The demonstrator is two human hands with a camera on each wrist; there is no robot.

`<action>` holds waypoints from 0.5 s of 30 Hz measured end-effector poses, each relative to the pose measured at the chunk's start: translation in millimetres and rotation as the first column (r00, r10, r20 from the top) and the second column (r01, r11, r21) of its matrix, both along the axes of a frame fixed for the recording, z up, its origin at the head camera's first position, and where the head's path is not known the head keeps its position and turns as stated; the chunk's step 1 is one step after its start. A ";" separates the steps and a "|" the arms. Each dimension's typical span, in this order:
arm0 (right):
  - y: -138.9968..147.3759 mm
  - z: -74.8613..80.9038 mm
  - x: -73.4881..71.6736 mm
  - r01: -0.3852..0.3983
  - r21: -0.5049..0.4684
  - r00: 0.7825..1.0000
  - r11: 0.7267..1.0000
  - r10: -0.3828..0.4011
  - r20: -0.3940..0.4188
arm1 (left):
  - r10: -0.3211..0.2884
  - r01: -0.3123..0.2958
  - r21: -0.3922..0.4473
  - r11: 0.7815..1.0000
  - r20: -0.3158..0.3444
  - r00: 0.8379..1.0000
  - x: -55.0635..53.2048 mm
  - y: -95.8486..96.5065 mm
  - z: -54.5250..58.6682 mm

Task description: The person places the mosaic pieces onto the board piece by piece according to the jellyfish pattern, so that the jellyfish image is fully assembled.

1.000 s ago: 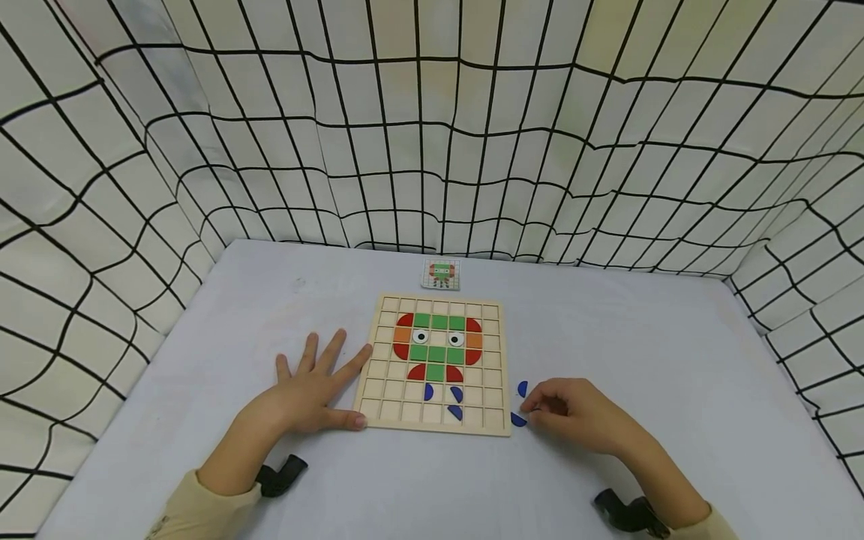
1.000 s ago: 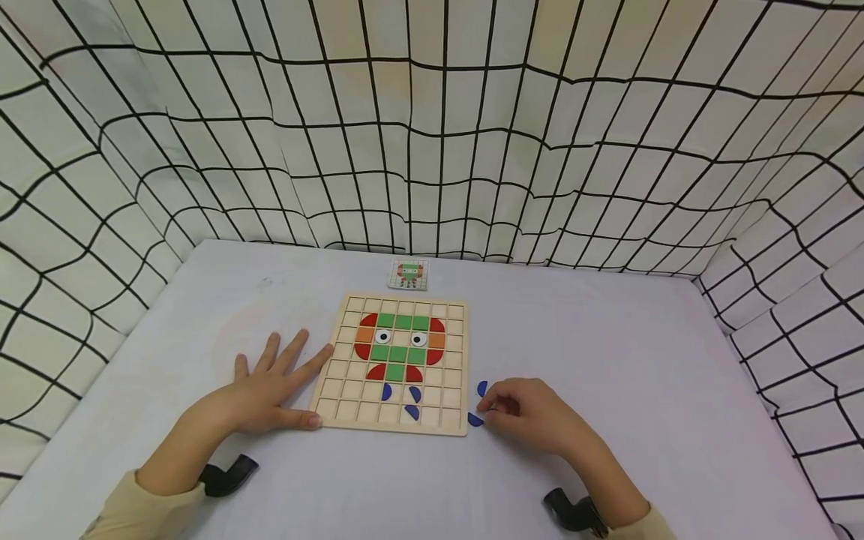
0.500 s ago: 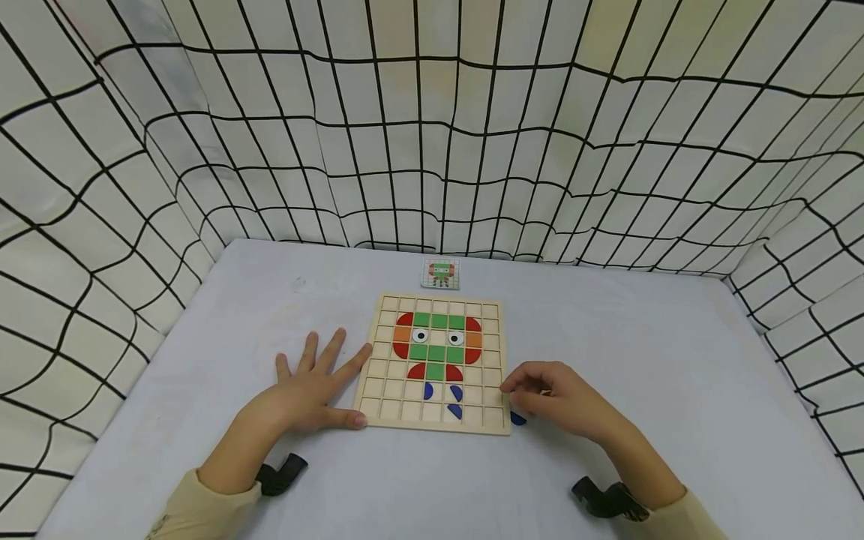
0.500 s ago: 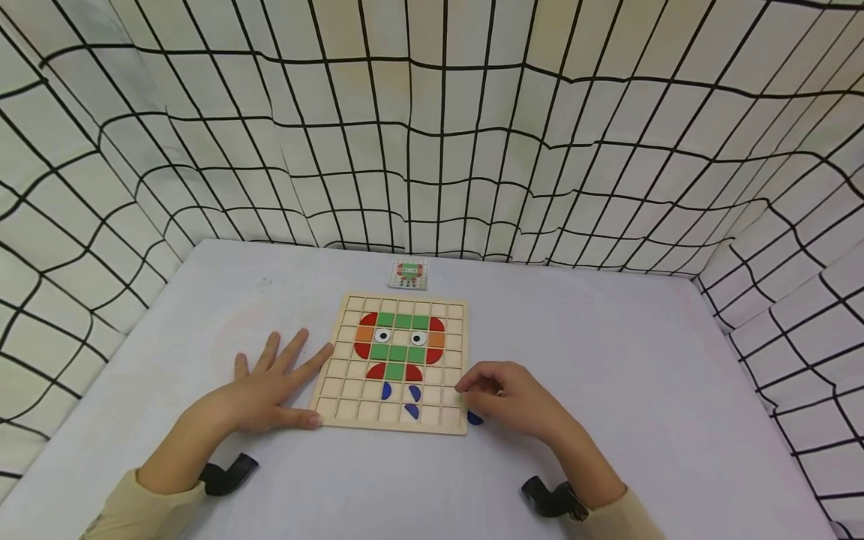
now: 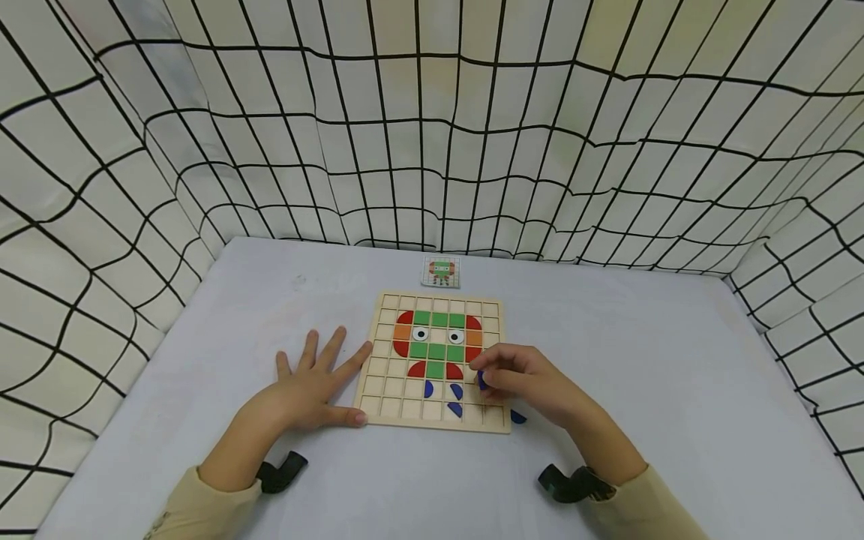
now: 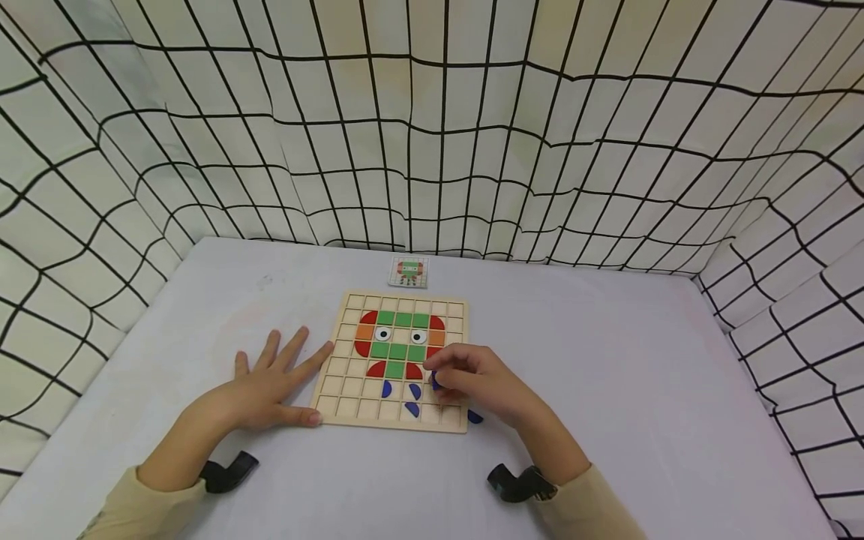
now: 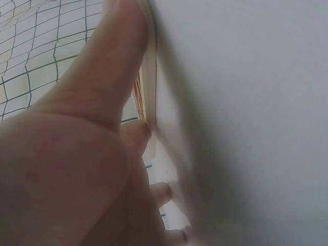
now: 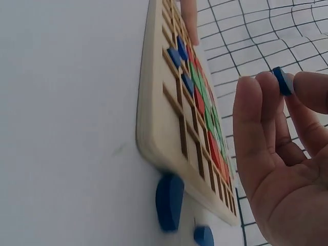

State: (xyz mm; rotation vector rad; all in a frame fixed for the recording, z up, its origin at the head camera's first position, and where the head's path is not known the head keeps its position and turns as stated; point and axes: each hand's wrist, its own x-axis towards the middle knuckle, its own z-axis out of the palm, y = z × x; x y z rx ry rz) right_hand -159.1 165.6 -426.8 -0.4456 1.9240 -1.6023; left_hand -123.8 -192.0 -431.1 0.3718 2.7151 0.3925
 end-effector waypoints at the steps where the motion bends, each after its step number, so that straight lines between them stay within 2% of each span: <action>1: -2.0 -0.2 -0.1 -0.007 -0.024 1.000 1.000 0.008 0.025 | -0.001 0.001 0.001 1.000 -0.001 1.000 0.1 0.0 0.2; 5: -10.2 -0.5 0.4 -0.030 -0.094 0.995 0.995 0.039 0.092 | -0.005 0.005 0.005 1.000 -0.004 1.000 0.2 -0.1 0.4; 10: -21.8 -1.7 1.8 -0.013 -0.098 0.993 0.995 0.024 0.115 | -0.004 0.004 0.004 1.000 -0.003 1.000 -0.1 -0.7 -0.5; 15: -35.7 -3.0 3.6 0.012 -0.049 1.000 0.999 -0.011 0.028 | 0.002 -0.002 0.012 1.000 0.002 1.000 -0.2 -0.5 -1.2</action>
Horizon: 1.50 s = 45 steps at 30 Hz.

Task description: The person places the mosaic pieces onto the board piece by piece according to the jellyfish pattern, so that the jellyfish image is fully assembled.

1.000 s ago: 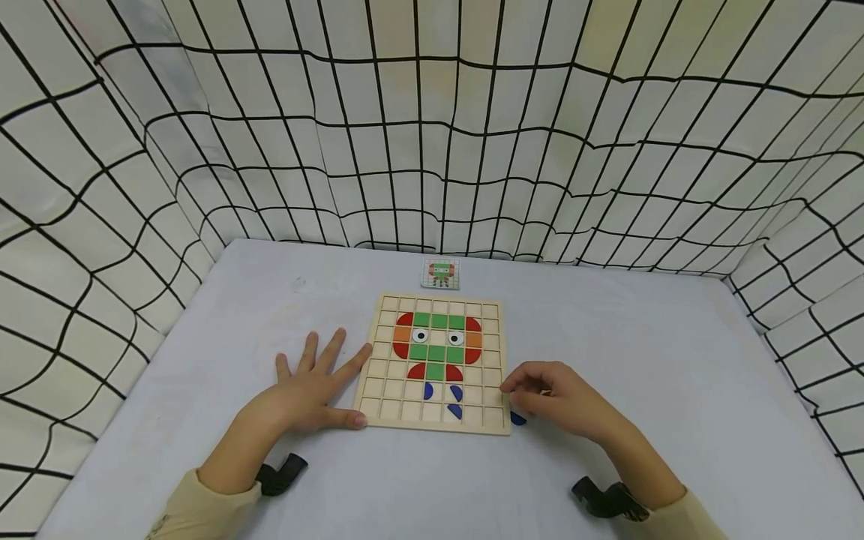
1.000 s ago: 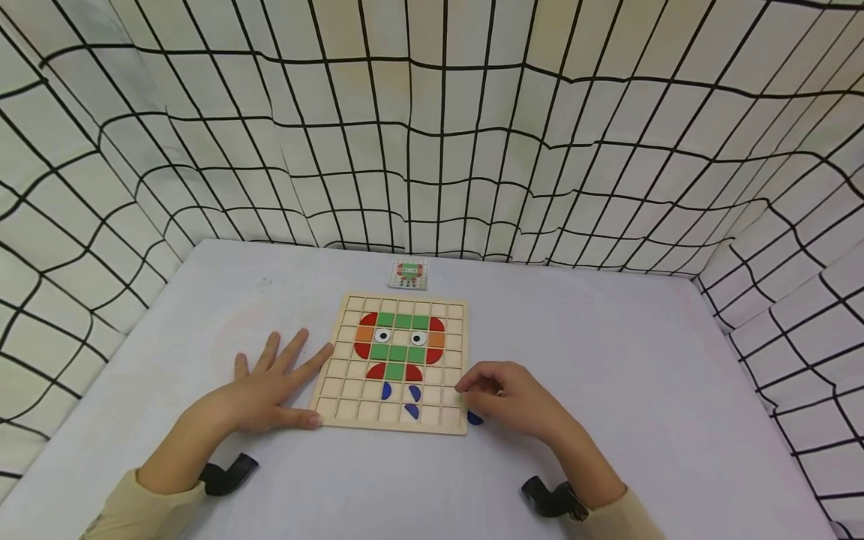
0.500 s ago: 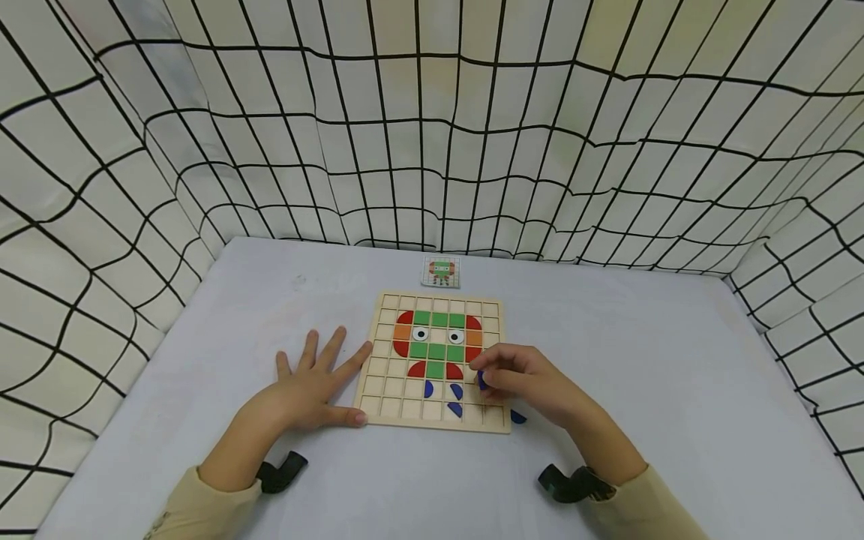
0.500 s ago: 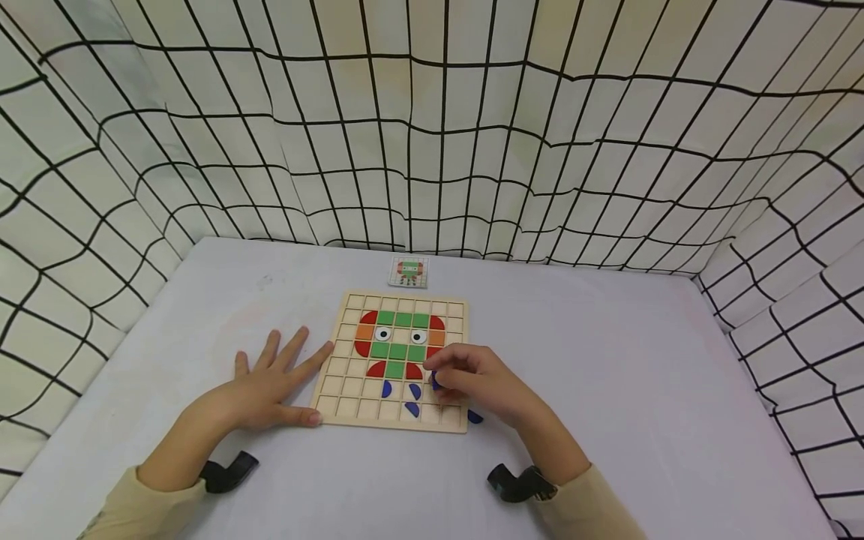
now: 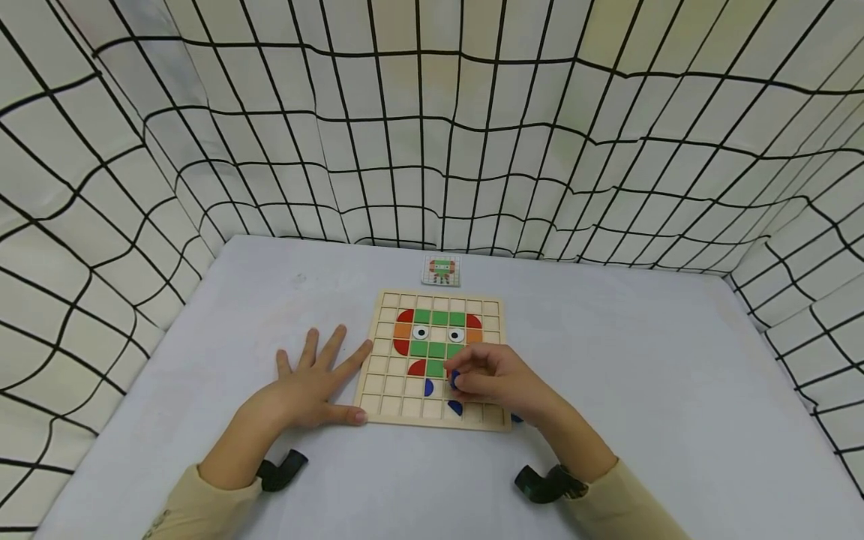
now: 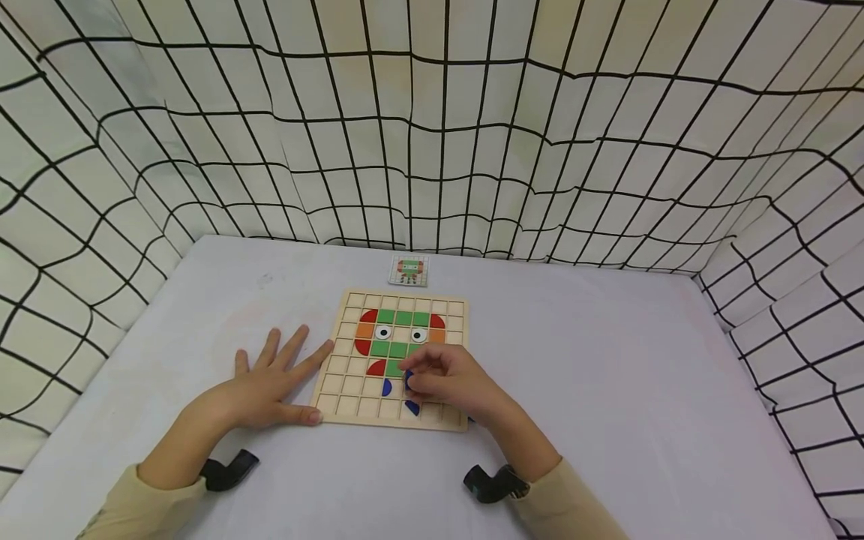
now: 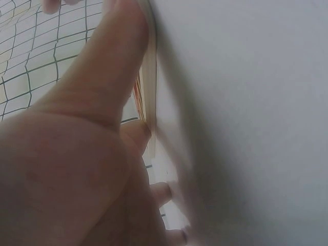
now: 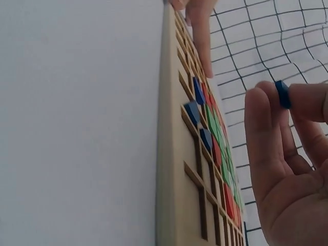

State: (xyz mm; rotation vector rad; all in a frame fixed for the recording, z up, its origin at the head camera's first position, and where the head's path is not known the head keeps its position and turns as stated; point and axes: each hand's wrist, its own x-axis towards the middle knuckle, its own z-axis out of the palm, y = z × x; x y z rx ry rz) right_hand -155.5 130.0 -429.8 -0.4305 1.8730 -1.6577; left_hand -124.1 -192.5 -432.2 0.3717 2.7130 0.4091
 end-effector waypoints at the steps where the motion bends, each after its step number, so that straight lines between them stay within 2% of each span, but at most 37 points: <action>1: -3.0 -0.4 0.3 0.004 0.014 1.000 1.000 -0.004 -0.024 | 0.001 -0.001 0.002 1.000 0.001 1.000 -0.1 0.0 -0.1; 5: -13.2 -2.3 3.2 0.009 0.056 0.994 0.998 -0.003 -0.109 | -0.003 0.003 0.006 1.000 -0.001 1.000 0.1 -0.6 -0.1; 8: -19.6 -3.9 6.0 0.004 0.118 0.978 0.993 0.021 -0.206 | -0.008 0.008 0.008 1.000 -0.004 1.000 0.3 -1.1 0.3; 12: -26.9 -4.5 10.2 0.016 0.244 0.933 0.970 0.073 -0.351 | -0.008 0.008 0.009 1.000 -0.006 1.000 0.7 -0.6 1.1; 17: -33.3 -5.5 13.4 0.030 0.373 0.876 0.927 0.155 -0.457 | -0.001 0.001 0.008 1.000 -0.002 1.000 0.8 0.1 1.2; 25: -40.6 -5.8 13.9 0.026 0.525 0.817 0.851 0.285 -0.502 | 0.003 -0.003 0.000 1.000 0.000 1.000 0.2 0.0 1.0; 28: -43.2 -3.8 14.9 0.035 0.547 0.806 0.836 0.300 -0.511 | 0.002 -0.002 -0.002 1.000 -0.002 1.000 0.1 -0.1 0.8; 35: -47.3 -0.6 16.0 0.067 0.589 0.765 0.805 0.338 -0.549 | -0.001 0.001 0.001 1.000 -0.010 1.000 -0.3 0.0 0.4; 45: -48.4 0.3 17.6 0.083 0.623 0.732 0.778 0.377 -0.567 | -0.004 0.004 -0.007 1.000 -0.006 1.000 1.8 2.4 3.4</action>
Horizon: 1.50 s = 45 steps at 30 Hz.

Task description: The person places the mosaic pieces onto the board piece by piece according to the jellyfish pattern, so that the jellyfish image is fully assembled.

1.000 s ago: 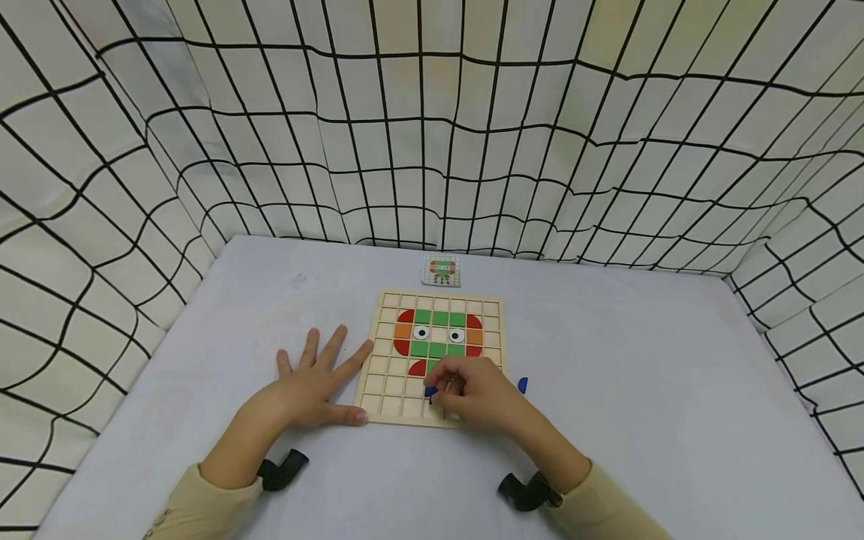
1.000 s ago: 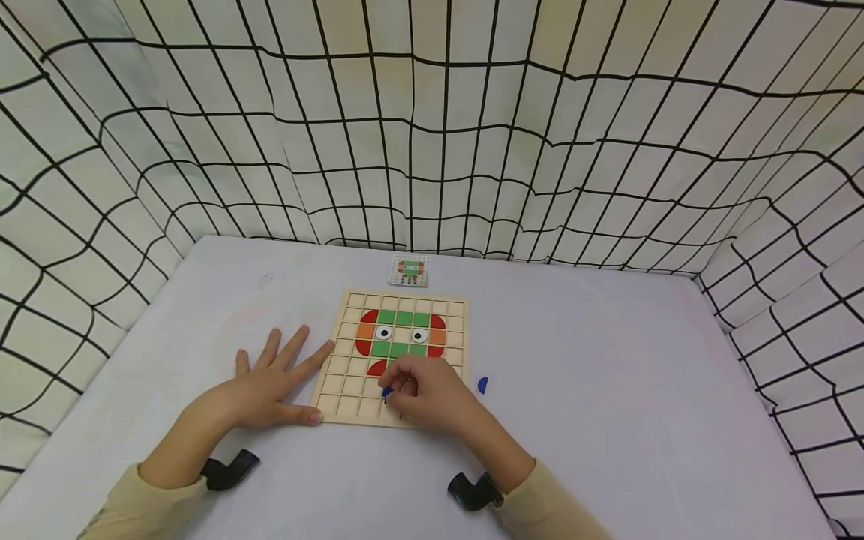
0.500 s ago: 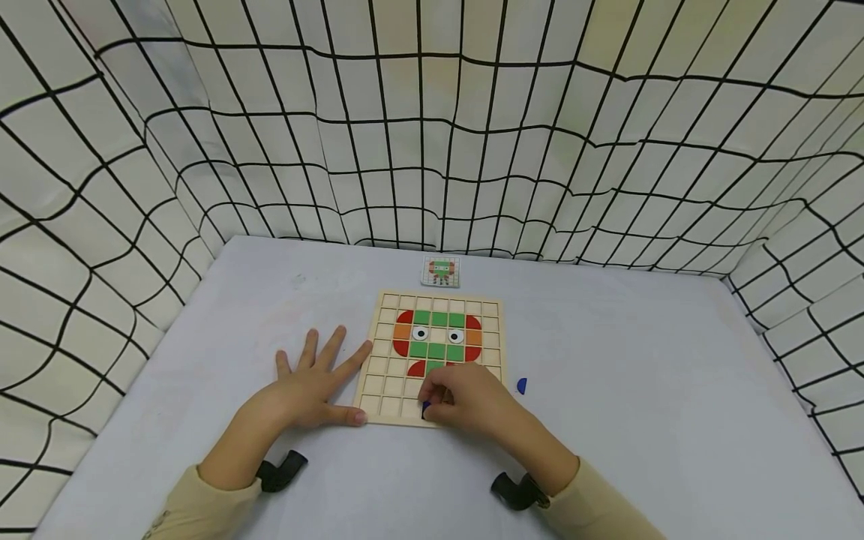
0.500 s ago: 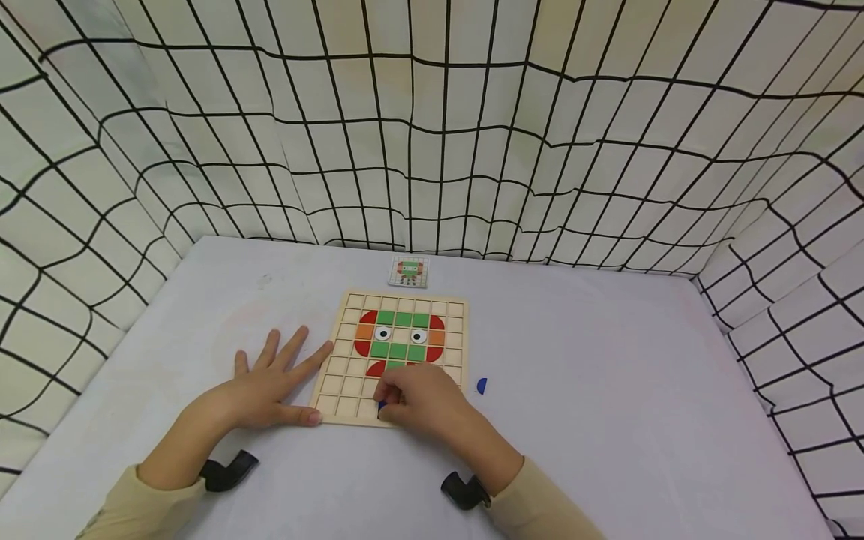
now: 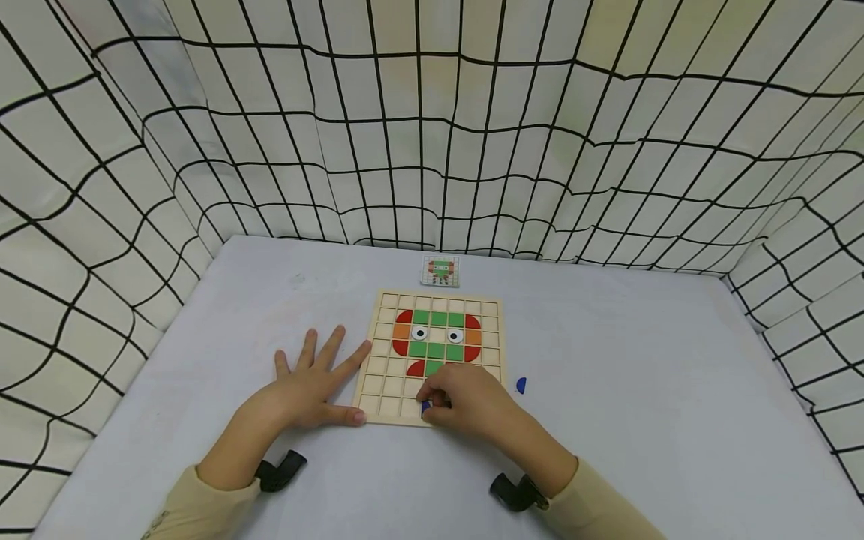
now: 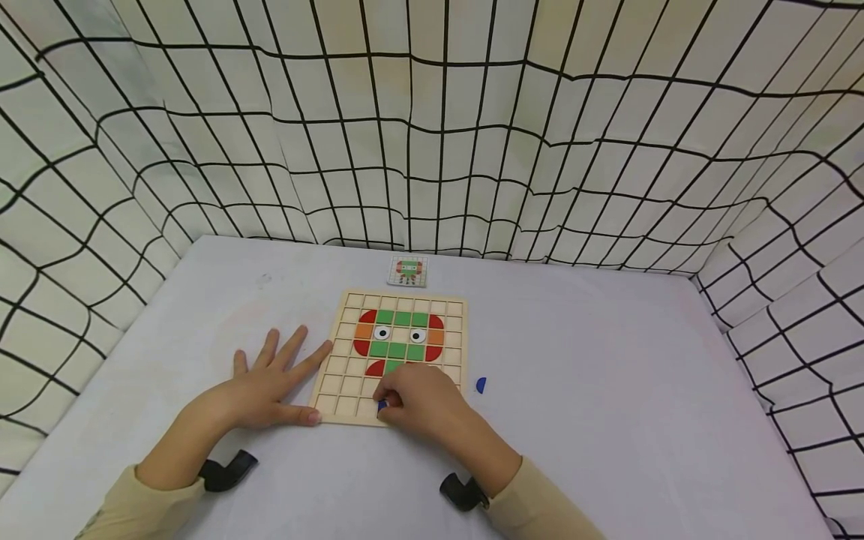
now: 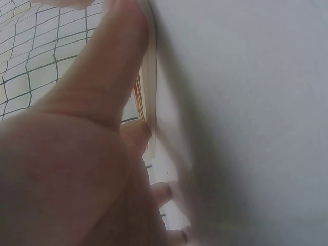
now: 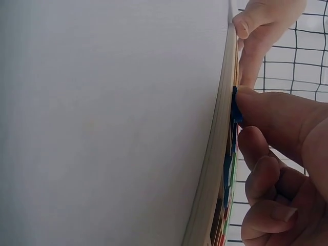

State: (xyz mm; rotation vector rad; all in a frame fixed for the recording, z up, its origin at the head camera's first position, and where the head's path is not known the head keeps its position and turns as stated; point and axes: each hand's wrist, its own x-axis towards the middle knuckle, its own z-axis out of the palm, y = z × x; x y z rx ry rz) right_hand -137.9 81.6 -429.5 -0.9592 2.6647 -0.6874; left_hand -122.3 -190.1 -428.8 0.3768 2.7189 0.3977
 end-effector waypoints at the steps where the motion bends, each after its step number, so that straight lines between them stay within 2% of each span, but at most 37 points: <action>1: 0.1 0.3 0.0 -0.001 0.003 1.000 1.000 0.001 -0.002 | 0.000 0.000 -0.001 1.000 0.000 1.000 0.0 0.0 0.2; 8: 4.3 0.6 -1.9 0.010 -0.015 0.999 1.000 -0.009 0.033 | -0.002 0.002 -0.001 1.000 -0.003 1.000 -2.0 -1.8 -0.9; 13: 14.4 2.6 -7.5 0.087 -0.055 0.990 0.995 -0.080 0.113 | -0.003 0.003 0.002 1.000 -0.002 1.000 -3.6 -3.1 -2.4; 20: 37.1 7.2 -17.8 0.179 -0.128 0.981 0.975 -0.167 0.104 | 0.002 -0.002 0.002 1.000 0.003 1.000 -4.2 -3.4 -2.5; 23: 48.2 12.9 -22.1 0.219 -0.176 0.972 0.960 -0.199 0.125 | 0.001 -0.001 0.004 1.000 0.001 1.000 -4.4 -4.0 -3.7; 26: 61.6 17.5 -26.0 0.267 -0.182 0.959 0.947 -0.241 0.152 | 0.000 0.000 -0.004 1.000 0.000 1.000 -4.8 -4.7 -5.9; 31: 88.7 18.9 -32.4 0.308 -0.109 0.946 0.945 -0.292 0.140 | -0.003 0.003 -0.009 1.000 0.000 1.000 -4.8 -5.2 -8.2; 39: 116.3 12.7 -39.3 0.294 0.005 0.953 0.956 -0.293 0.079 | -0.007 0.007 -0.008 1.000 -0.019 1.000 -3.5 -4.8 -8.5; 45: 122.5 10.0 -41.1 0.284 0.072 0.950 0.956 -0.291 0.115 | -0.008 0.008 -0.013 1.000 -0.019 1.000 -3.0 -4.5 -8.3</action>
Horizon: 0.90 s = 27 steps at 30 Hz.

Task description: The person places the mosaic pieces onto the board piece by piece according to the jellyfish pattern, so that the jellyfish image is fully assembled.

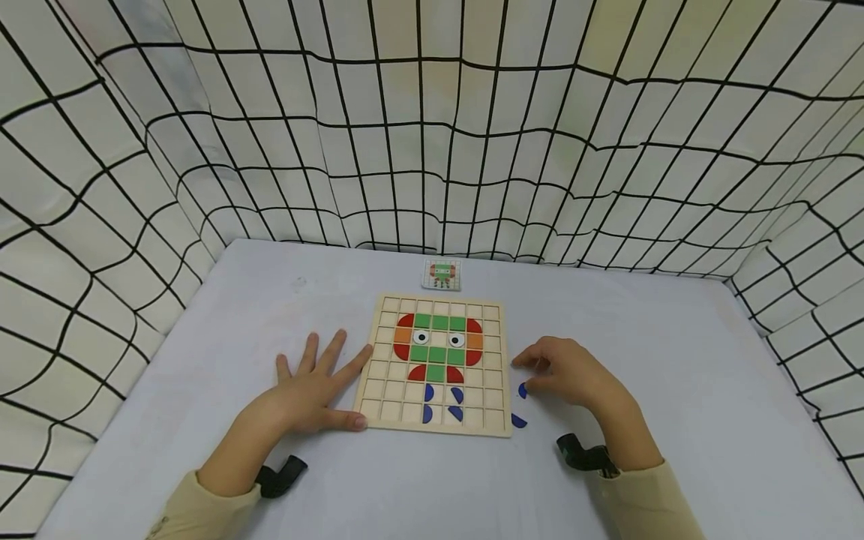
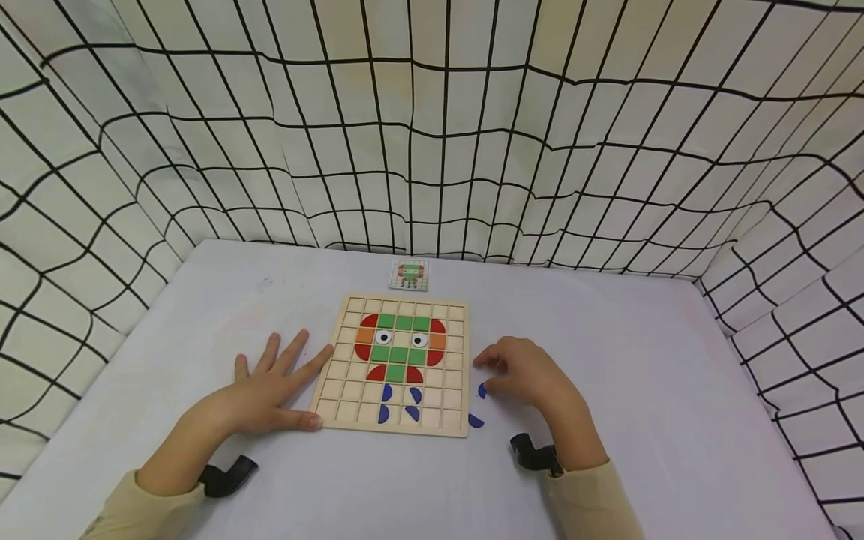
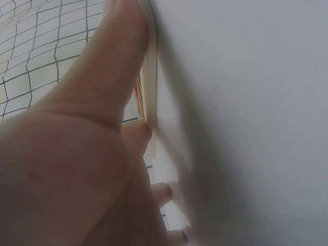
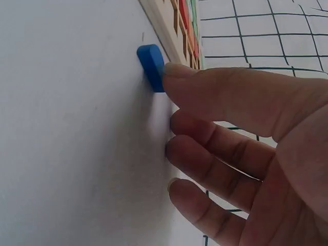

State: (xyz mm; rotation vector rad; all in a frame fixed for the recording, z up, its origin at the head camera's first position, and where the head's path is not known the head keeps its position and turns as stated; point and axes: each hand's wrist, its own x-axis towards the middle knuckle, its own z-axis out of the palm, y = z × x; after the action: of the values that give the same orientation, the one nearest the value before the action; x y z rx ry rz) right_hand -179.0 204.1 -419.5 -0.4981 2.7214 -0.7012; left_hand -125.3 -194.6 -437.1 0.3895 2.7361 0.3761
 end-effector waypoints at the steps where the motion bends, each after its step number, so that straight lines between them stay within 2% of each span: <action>1: 0.4 -0.3 0.1 0.004 0.002 1.000 1.000 -0.004 0.013 | 0.000 0.000 0.000 1.000 0.000 1.000 0.2 0.2 0.1; 14: 0.7 -1.7 -0.4 -0.001 -0.022 0.996 1.000 0.003 0.091 | -0.001 0.001 -0.006 1.000 -0.006 1.000 1.3 1.1 2.4; 21: -2.4 -6.5 -0.3 -0.061 -0.022 0.993 0.998 0.062 0.098 | 0.001 -0.001 -0.005 1.000 -0.004 1.000 1.2 1.0 2.7; 27: -0.7 -6.1 1.0 -0.047 -0.026 0.991 0.999 0.050 0.124 | 0.000 0.000 -0.007 1.000 -0.002 1.000 1.4 1.3 2.2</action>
State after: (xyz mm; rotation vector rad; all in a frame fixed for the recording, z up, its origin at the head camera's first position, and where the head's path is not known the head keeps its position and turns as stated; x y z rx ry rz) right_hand -178.0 203.4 -425.7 -0.5068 2.5790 -0.7263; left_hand -123.9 -193.3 -434.8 0.3884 2.7384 0.3660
